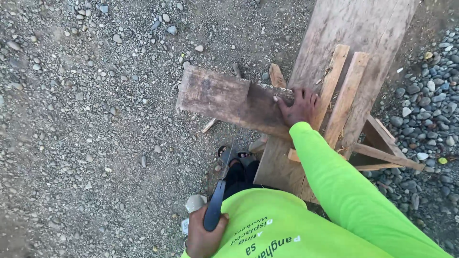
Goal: Sawing a piece of wood on a sawhorse.
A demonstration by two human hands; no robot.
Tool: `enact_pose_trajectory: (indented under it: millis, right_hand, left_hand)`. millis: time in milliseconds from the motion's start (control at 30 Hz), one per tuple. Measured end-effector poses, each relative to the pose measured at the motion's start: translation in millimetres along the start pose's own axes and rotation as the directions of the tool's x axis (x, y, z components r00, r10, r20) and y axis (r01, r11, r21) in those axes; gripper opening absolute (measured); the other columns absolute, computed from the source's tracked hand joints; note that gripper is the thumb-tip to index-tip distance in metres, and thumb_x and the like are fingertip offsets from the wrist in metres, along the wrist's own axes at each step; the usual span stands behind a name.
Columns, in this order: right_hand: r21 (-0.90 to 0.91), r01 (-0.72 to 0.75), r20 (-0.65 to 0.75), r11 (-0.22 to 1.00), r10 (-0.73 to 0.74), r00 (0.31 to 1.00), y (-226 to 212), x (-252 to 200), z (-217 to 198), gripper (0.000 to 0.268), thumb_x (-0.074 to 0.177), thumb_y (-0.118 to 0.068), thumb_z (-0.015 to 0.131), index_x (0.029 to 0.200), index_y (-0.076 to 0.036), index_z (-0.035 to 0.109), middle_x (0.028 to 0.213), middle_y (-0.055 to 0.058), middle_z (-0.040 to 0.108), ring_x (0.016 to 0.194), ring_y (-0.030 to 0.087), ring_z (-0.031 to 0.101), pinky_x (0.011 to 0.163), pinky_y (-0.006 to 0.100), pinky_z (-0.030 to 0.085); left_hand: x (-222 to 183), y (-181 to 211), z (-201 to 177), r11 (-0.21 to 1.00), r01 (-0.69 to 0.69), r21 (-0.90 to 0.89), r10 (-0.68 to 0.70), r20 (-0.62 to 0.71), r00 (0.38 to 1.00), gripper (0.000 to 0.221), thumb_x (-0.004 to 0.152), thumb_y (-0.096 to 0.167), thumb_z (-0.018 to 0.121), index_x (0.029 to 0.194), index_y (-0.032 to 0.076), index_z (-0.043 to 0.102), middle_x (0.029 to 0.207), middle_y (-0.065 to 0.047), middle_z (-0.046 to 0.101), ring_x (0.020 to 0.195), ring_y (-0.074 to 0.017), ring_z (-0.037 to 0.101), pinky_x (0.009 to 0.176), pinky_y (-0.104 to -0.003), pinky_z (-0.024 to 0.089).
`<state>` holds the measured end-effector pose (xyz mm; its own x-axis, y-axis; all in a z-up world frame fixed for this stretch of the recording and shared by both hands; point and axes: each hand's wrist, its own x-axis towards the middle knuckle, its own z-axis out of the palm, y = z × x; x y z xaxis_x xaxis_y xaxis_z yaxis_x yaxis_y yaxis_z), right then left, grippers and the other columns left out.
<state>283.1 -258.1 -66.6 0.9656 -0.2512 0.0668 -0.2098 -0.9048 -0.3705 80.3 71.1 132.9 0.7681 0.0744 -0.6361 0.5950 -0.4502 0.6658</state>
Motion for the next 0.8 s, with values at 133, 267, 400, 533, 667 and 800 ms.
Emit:
enact_pose_trajectory:
  millis: [133,267,400,533,667,800]
  right_hand:
    - [-0.116,0.075,-0.081,0.99,-0.085,0.993,11,-1,12,0.066,0.085,-0.067,0.078,0.123,-0.013,0.07,0.127,0.018,0.056,0.125,0.038,0.048,0.112,0.054,0.027]
    - [-0.016,0.006,0.018,1.0,-0.005,1.0,1,-2,-2,0.07,0.081,-0.066,0.08,0.124,-0.012,0.069,0.126,0.017,0.056,0.124,0.039,0.048,0.114,0.055,0.027]
    - [-0.048,0.005,-0.064,0.999,-0.008,0.998,7,2,15,0.071,0.077,-0.065,0.081,0.125,-0.014,0.07,0.126,0.017,0.057,0.125,0.038,0.048,0.114,0.057,0.024]
    - [0.019,-0.078,0.035,0.997,0.077,0.996,-2,3,7,0.065,0.084,-0.059,0.079,0.127,-0.013,0.068,0.135,0.018,0.056,0.129,0.041,0.045,0.113,0.053,0.028]
    - [-0.03,-0.041,0.032,0.999,0.042,0.999,3,7,4,0.071,0.082,-0.066,0.079,0.126,-0.011,0.068,0.13,0.02,0.055,0.127,0.041,0.045,0.112,0.054,0.025]
    - [-0.031,-0.121,0.106,0.992,0.124,0.987,-5,2,0,0.07,0.084,-0.066,0.073,0.128,-0.011,0.067,0.132,0.018,0.055,0.128,0.039,0.046,0.116,0.052,0.028]
  left_hand:
    - [56,-12,28,0.997,-0.054,0.057,0.054,0.011,0.999,0.023,0.074,0.023,0.079,0.079,0.002,0.072,0.059,-0.01,0.067,0.051,-0.0197,0.063,0.054,-0.037,0.05]
    - [184,12,73,0.934,-0.348,0.082,0.355,-0.117,0.927,0.029,0.076,0.025,0.082,0.085,0.0,0.07,0.067,-0.013,0.065,0.059,-0.0215,0.059,0.057,-0.042,0.049]
    - [221,80,80,0.958,-0.27,-0.101,0.263,-0.072,0.962,0.027,0.074,0.025,0.079,0.079,0.001,0.068,0.059,-0.011,0.063,0.054,-0.0159,0.06,0.056,-0.04,0.05]
    - [214,57,80,0.974,-0.224,-0.008,0.223,-0.092,0.971,0.027,0.077,0.026,0.076,0.077,0.001,0.067,0.06,-0.012,0.062,0.053,-0.0186,0.062,0.056,-0.042,0.049]
    - [175,32,70,0.968,-0.245,-0.055,0.243,-0.044,0.969,0.027,0.078,0.026,0.075,0.077,0.001,0.067,0.061,-0.013,0.065,0.054,-0.021,0.063,0.055,-0.04,0.048]
    - [70,-6,20,0.966,-0.253,-0.048,0.251,-0.047,0.967,0.021,0.076,0.021,0.078,0.08,0.002,0.069,0.062,-0.008,0.066,0.053,-0.0163,0.061,0.053,-0.037,0.049]
